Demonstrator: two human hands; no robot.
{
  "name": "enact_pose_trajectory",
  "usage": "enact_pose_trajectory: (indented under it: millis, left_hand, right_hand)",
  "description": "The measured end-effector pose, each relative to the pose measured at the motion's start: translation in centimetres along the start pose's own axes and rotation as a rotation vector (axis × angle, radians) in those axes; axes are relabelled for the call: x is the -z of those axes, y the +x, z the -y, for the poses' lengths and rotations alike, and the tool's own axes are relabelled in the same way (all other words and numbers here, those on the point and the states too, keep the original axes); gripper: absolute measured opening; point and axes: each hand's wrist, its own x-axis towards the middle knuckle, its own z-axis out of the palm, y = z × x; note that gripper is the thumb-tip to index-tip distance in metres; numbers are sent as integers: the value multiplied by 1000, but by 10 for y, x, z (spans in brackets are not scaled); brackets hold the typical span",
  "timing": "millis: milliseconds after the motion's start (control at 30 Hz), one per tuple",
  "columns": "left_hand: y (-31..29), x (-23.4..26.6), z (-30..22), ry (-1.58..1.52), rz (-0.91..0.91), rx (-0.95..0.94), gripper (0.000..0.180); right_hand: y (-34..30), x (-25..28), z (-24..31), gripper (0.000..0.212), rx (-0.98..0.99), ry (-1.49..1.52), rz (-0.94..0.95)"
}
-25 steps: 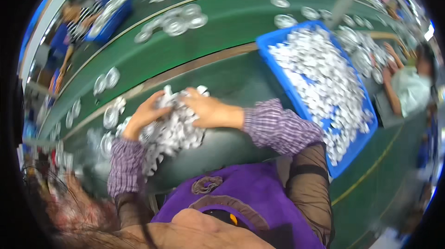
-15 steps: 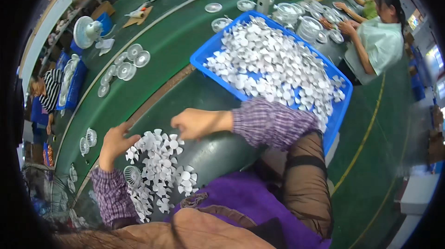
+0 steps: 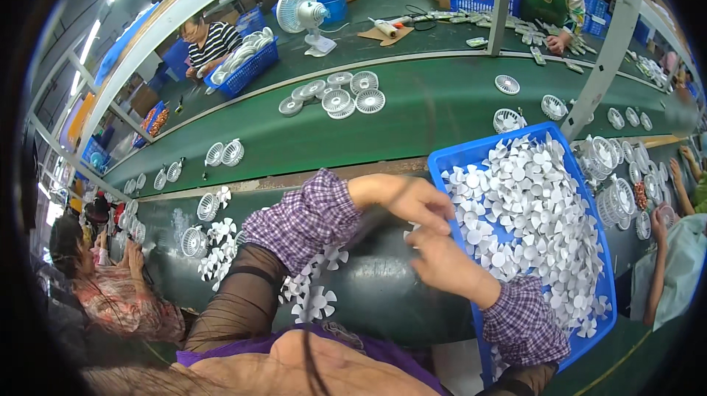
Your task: The person assembles mini fans by taking fan housings from a conveyor belt, scooping fan blades from a tray onto the work surface, fitting the blades into the fan housings by hand, and placing the assembled fan components onto the conveyor belt.
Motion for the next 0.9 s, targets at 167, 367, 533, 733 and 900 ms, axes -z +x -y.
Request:
enact_pose_trajectory:
  millis: [167, 367, 533, 733, 900]
  left_hand:
    - [-17, -26, 23, 80, 219, 152, 60]
    - [-48, -34, 48, 43, 52, 260, 59]
    - [-70, -28, 35, 200, -10, 274, 33]
    - [-11, -2, -18, 123, -431, -165, 40]
    - [77, -24, 17, 137, -659, -196, 81]
  right_hand:
    - [18, -13, 1, 65, 160, -45, 335]
    - [7, -1, 12, 61, 161, 40, 173]
    - [1, 94, 5, 28, -104, -143, -278]
    - [-18, 178, -146, 35, -497, -734, -711]
    - [-13, 150, -182, 56, -789, -779, -571]
